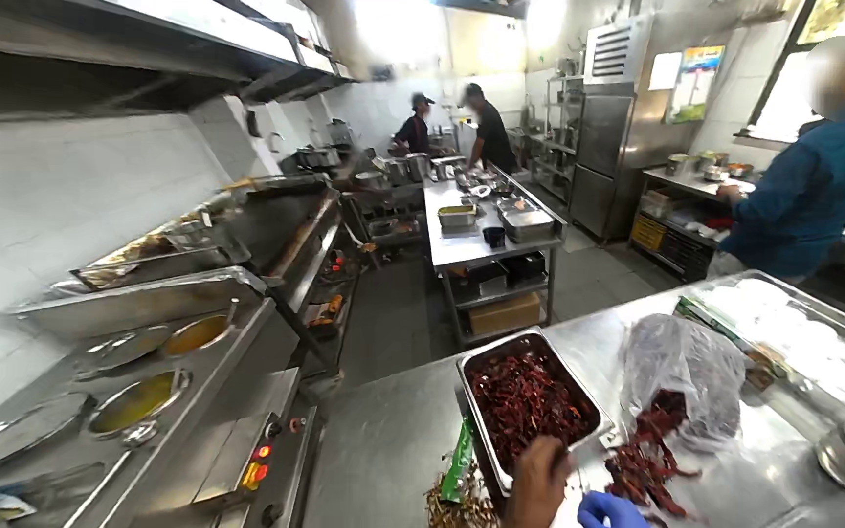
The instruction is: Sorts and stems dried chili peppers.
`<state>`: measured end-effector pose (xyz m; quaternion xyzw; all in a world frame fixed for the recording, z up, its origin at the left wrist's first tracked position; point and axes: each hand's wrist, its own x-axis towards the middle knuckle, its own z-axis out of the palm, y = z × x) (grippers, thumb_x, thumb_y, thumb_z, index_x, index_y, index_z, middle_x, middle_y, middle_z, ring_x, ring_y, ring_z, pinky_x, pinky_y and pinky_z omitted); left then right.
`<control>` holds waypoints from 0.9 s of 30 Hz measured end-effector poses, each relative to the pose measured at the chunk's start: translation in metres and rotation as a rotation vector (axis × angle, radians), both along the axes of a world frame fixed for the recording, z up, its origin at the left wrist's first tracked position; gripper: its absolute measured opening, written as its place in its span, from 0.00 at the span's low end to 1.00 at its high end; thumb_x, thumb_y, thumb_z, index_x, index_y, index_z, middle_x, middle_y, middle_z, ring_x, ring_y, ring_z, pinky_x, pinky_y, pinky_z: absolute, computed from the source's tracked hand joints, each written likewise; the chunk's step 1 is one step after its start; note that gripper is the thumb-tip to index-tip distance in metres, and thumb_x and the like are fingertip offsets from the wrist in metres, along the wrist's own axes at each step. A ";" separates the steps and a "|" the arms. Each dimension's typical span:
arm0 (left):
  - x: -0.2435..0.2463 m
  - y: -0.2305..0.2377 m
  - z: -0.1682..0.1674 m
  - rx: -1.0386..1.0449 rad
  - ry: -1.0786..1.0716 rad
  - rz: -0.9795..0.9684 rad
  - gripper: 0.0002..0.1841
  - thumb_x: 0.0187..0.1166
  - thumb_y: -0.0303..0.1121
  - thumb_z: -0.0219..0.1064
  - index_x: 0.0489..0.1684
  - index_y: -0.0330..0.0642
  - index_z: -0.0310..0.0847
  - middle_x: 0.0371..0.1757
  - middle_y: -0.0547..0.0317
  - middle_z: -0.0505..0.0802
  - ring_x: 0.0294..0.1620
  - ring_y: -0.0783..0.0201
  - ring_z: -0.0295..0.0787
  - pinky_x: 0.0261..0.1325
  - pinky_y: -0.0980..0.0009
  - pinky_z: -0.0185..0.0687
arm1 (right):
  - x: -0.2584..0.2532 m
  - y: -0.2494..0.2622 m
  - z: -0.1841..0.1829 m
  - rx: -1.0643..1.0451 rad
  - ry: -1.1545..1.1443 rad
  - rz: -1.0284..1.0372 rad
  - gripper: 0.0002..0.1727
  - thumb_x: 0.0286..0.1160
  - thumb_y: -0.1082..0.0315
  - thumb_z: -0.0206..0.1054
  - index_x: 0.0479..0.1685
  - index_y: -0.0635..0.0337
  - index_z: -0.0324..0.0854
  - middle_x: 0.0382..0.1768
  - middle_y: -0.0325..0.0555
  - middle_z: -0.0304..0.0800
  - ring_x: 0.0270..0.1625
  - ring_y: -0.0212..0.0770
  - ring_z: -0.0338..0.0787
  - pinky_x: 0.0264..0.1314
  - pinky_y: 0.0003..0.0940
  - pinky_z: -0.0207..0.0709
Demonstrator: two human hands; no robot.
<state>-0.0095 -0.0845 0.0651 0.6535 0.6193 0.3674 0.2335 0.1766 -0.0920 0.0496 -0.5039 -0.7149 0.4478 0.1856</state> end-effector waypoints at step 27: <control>-0.035 0.001 -0.087 0.158 -0.080 0.197 0.14 0.79 0.35 0.66 0.57 0.44 0.91 0.45 0.59 0.93 0.38 0.68 0.88 0.44 0.68 0.88 | 0.035 0.062 -0.070 0.439 -0.627 -0.239 0.24 0.73 0.41 0.68 0.51 0.51 0.90 0.44 0.49 0.94 0.52 0.55 0.92 0.61 0.60 0.80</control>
